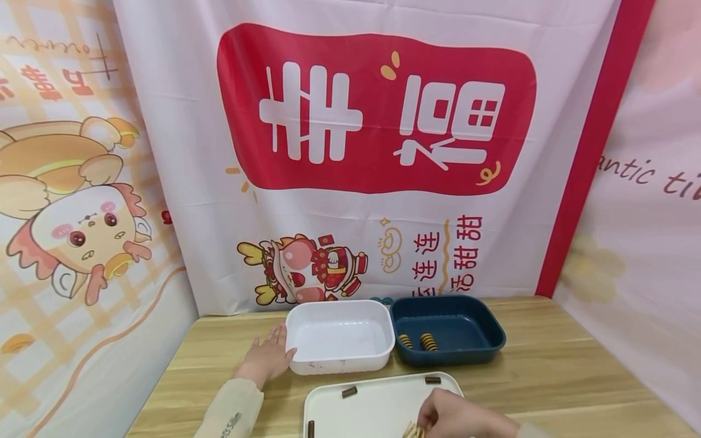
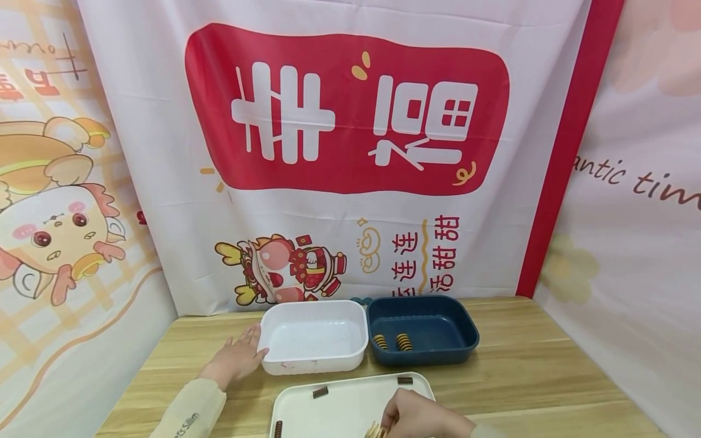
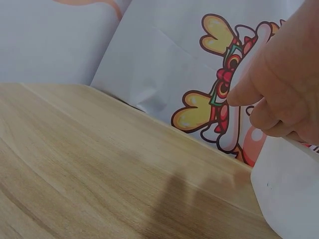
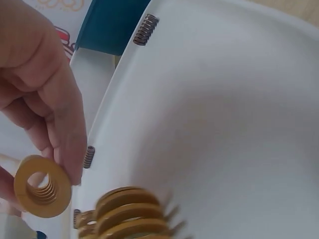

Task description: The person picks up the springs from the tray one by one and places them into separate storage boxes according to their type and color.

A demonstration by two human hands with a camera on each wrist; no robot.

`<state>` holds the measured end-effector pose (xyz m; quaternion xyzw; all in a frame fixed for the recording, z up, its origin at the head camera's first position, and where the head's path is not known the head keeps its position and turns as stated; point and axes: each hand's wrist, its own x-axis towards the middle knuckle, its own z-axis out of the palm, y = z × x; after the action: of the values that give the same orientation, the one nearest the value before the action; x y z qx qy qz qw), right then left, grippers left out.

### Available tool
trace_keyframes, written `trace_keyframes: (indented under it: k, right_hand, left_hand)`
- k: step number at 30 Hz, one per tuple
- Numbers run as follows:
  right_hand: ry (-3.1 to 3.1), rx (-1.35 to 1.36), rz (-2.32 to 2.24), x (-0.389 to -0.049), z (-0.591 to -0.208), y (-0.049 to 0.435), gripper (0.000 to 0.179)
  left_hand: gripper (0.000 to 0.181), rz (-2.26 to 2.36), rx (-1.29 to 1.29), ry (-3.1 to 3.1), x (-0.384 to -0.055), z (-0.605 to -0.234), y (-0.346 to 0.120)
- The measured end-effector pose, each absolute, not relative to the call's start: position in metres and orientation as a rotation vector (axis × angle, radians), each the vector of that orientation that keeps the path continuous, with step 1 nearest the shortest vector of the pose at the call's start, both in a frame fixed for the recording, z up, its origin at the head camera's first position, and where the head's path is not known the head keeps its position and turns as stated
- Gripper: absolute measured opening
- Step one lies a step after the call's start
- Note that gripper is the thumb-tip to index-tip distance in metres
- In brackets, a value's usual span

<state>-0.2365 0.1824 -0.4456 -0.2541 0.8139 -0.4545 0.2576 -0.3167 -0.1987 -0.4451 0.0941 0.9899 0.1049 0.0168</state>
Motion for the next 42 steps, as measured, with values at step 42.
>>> trace_keyframes:
  k: [42]
  right_hand:
    - [1.398, -0.626, -1.629, -0.28, -0.411, 0.206, 0.026]
  left_hand:
    - [0.063, 0.31, 0.292, 3.084, -0.318, -0.445, -0.198]
